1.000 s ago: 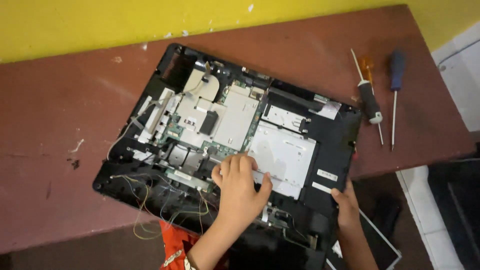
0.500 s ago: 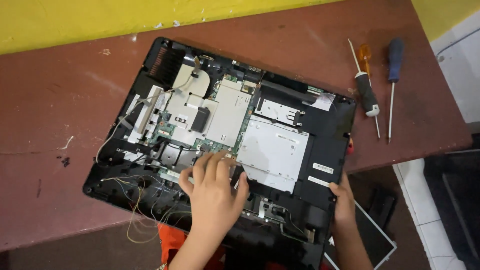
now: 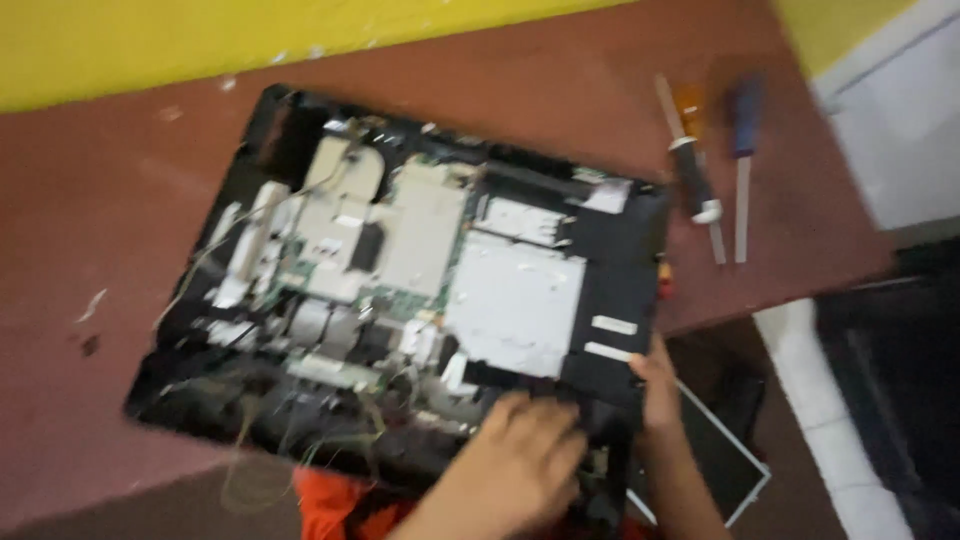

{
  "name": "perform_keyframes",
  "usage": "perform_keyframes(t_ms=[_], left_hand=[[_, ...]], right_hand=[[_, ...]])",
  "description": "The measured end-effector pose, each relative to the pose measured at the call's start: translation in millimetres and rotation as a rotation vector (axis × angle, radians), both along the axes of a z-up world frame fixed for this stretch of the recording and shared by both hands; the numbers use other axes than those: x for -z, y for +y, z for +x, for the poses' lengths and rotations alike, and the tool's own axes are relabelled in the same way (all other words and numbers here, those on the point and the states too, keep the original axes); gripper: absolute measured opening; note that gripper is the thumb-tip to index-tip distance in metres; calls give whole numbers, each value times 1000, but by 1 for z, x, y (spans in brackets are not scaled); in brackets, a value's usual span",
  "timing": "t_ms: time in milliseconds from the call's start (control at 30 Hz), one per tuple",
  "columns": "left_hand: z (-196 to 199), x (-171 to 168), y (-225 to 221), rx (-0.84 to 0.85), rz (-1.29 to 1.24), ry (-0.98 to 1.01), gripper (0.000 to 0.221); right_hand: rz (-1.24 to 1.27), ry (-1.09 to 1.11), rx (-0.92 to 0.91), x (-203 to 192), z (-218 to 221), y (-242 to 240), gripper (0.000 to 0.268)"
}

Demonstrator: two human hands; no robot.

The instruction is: Repairing a computer by unscrewing internal components and repositioning parts like the hard drive.

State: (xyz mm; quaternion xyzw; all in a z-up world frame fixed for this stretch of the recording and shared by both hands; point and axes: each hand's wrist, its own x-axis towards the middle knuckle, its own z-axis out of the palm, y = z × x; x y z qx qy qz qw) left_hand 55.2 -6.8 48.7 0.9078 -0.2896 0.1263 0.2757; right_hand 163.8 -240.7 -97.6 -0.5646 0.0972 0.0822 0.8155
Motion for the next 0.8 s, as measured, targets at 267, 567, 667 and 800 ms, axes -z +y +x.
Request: perform_keyframes(t_ms=[267,567,667,800], left_hand=[[-38,13,7,282,-72,4,16],[-67,40,112,-2,106,-48,18],[-73,54,114,-40,-6,-121,28],[-70,32,115,-4,-32,-51,22]], right_hand=[[-277,114,172,-23,-7,14,57],[-1425,-512,-6,-94,28,-1,69],[-1691,-705,14,-64,44,-15,33],[-1496,-948,501,-70,0,-20,38]])
